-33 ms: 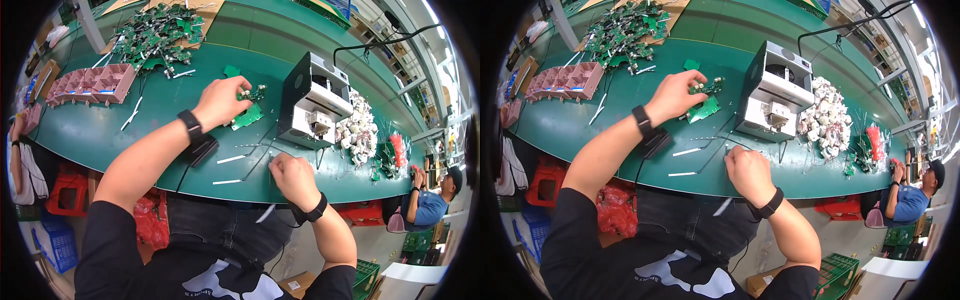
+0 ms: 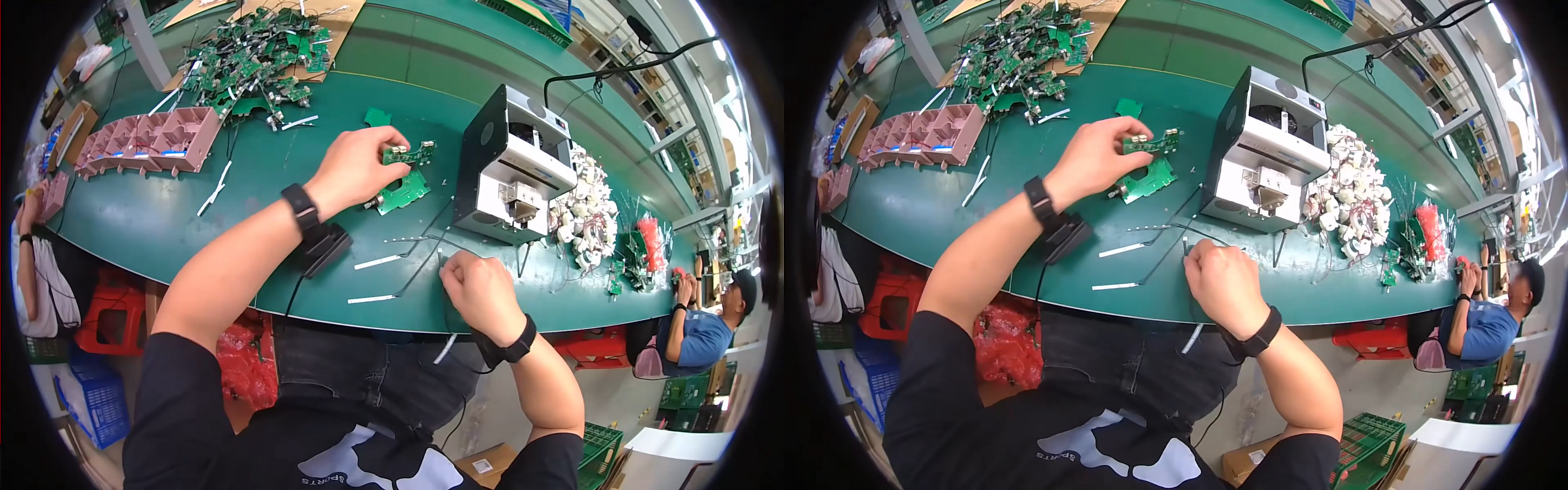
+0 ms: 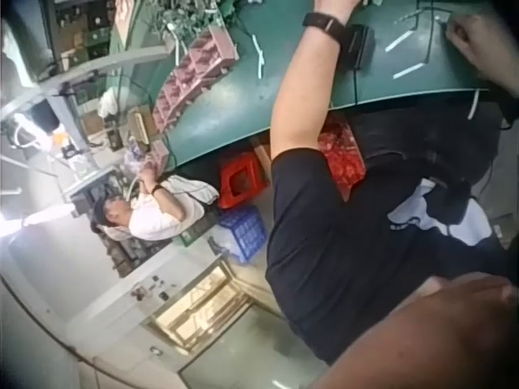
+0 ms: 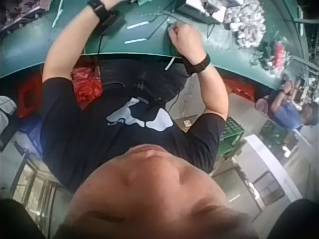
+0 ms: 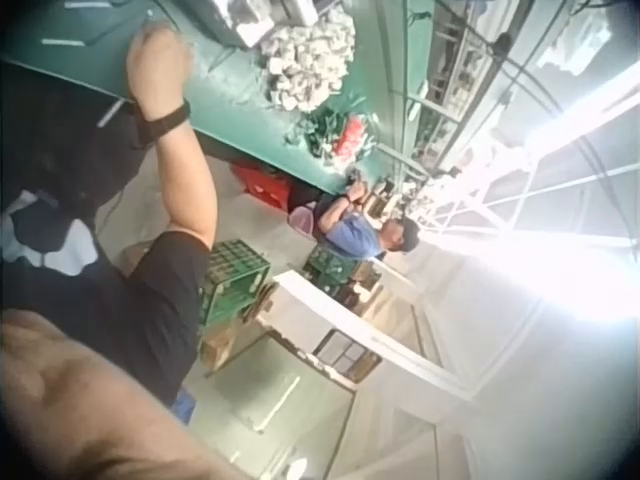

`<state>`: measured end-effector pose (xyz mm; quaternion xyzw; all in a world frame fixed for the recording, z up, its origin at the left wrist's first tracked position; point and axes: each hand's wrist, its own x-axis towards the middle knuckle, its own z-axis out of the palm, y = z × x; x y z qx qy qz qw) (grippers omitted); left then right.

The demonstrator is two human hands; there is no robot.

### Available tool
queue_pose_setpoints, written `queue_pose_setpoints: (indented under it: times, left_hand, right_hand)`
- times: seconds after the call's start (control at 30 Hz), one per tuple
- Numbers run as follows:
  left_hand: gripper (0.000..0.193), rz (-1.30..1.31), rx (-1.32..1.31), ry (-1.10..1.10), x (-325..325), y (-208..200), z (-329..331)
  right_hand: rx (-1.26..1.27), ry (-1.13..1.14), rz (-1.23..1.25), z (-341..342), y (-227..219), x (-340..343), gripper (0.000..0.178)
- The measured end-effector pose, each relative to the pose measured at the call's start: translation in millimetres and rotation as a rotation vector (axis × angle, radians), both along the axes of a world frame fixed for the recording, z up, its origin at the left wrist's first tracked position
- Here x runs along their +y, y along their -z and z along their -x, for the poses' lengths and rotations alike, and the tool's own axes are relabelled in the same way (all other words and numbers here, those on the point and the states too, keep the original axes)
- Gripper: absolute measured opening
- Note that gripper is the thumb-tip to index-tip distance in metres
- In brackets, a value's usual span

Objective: The person connects wires to circuit boards and places them on the table, then moves a tray of housings closer to insert the boards. They place motors into the housings, secure them with a power screwdriver, and fit additional circuit boards into the assemblies.

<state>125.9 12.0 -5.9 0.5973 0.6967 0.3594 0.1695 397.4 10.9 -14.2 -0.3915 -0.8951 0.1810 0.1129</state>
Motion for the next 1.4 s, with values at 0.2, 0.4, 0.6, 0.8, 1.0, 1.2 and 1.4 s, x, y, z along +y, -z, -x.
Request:
queue_pose_setpoints:
  times: [0.2,0.4,0.6,0.8,1.0,1.2,1.4]
  left_hand:
    - [0.029,-0.126,-0.611,0.0,-26,-4,24]
    - [0.018,-0.328,-0.885,0.099,-31,-3,31]
    - [0.013,-0.172,-1.111,0.242,-40,2,15]
    - [0.018,-0.083,-0.965,0.235,-50,1,3]
    - [0.026,-0.144,-0.782,0.157,-54,-2,-9]
    - [0.025,-0.124,-0.75,0.135,-59,-5,-8]
    - [0.028,-0.158,-0.917,0.118,-56,-3,-18]
  right_hand:
    - [-0.107,0.012,-0.034,7,-11,11,0.016]
    - [-0.176,-0.061,0.012,22,-21,26,0.013]
    - [-0.128,-0.062,0.066,27,-23,33,0.011]
    - [0.313,-0.083,0.375,33,-54,25,0.008]
    - [0.636,0.005,0.61,70,-55,27,0.006]
    - [0.728,-0.108,0.048,86,-30,28,0.016]
    - [0.731,-0.187,-0.23,89,-25,25,0.017]
